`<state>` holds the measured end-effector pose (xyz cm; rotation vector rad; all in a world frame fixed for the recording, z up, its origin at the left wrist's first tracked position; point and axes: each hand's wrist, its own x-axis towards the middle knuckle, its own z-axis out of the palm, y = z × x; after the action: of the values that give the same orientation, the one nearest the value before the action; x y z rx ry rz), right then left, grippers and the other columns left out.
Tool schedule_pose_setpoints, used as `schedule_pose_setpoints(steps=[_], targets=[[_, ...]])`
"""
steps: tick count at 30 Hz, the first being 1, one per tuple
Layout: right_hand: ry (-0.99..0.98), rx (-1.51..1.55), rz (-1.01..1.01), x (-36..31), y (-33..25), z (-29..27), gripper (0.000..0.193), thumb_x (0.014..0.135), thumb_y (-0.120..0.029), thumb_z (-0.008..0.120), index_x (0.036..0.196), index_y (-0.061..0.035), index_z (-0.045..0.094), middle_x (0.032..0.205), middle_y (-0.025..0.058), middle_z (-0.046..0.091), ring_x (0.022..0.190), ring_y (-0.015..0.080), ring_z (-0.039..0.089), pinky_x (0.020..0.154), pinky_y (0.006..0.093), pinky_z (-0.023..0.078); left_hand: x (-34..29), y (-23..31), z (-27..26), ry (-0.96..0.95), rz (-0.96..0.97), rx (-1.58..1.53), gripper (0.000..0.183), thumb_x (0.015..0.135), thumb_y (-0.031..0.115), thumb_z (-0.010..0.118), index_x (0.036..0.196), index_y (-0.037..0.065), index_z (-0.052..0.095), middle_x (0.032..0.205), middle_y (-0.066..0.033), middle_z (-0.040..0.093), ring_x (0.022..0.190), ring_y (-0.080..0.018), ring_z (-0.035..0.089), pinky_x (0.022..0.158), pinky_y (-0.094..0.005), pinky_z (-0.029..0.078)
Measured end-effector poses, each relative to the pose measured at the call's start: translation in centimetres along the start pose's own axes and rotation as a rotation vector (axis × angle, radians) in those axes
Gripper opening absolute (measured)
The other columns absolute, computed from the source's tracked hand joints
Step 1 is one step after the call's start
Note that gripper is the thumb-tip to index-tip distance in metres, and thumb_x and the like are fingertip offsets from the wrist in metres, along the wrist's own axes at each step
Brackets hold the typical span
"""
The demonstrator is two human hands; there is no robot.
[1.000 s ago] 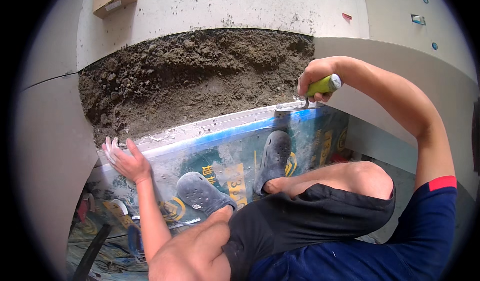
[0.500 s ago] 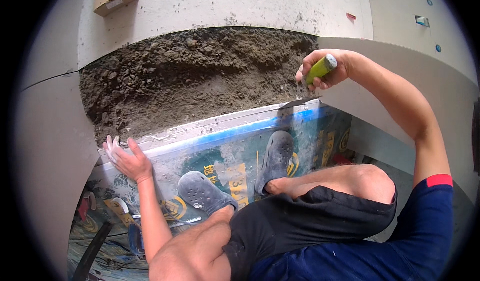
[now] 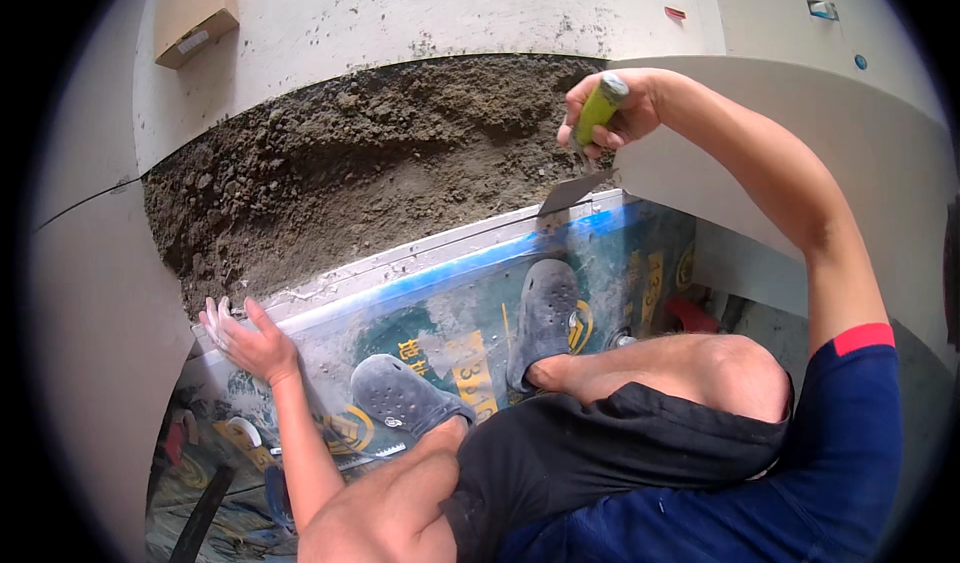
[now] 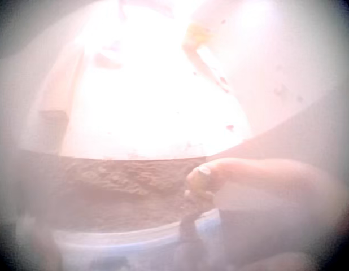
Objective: The person uses an angle grinder to cut and smooth the edges of a wall tile. They then apply mortar to the wall using a trowel and place a large tile into the prepared space, pressing it into position.
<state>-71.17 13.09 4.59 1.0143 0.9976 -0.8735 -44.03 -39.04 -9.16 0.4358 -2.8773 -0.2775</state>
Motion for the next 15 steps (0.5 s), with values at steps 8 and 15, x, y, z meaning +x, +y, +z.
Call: schedule_pose_setpoints(steps=[8,15], targets=[[0.053,0.009,-0.063,-1.1,2.4,1.0,0.028,0.081,-0.022,0.072,0.098,0.0004,0.07,0.076,0.0184,0.068,0.058,0.0141,0.066,0.048,0.0208,0.056,0.0,0.1,-0.1,0.0,0.0,0.007,0.045,0.101,0.032,0.058,0.128,-0.003,0.056,0.143,-0.0208,0.054,0.141,-0.0431,0.04,0.116,-0.0526,0.032],[0.105,0.156,-0.265,-2.7,10.6,5.6,0.027,0.089,-0.011,0.064,0.115,-0.0037,0.059,0.089,0.0073,0.058,0.071,0.0156,0.063,0.063,0.0264,0.059,0.0,-0.2,-0.7,0.003,0.002,0.03,0.044,0.101,0.032,0.058,0.128,-0.002,0.056,0.143,-0.021,0.054,0.14,-0.0426,0.04,0.116,-0.0523,0.032]])
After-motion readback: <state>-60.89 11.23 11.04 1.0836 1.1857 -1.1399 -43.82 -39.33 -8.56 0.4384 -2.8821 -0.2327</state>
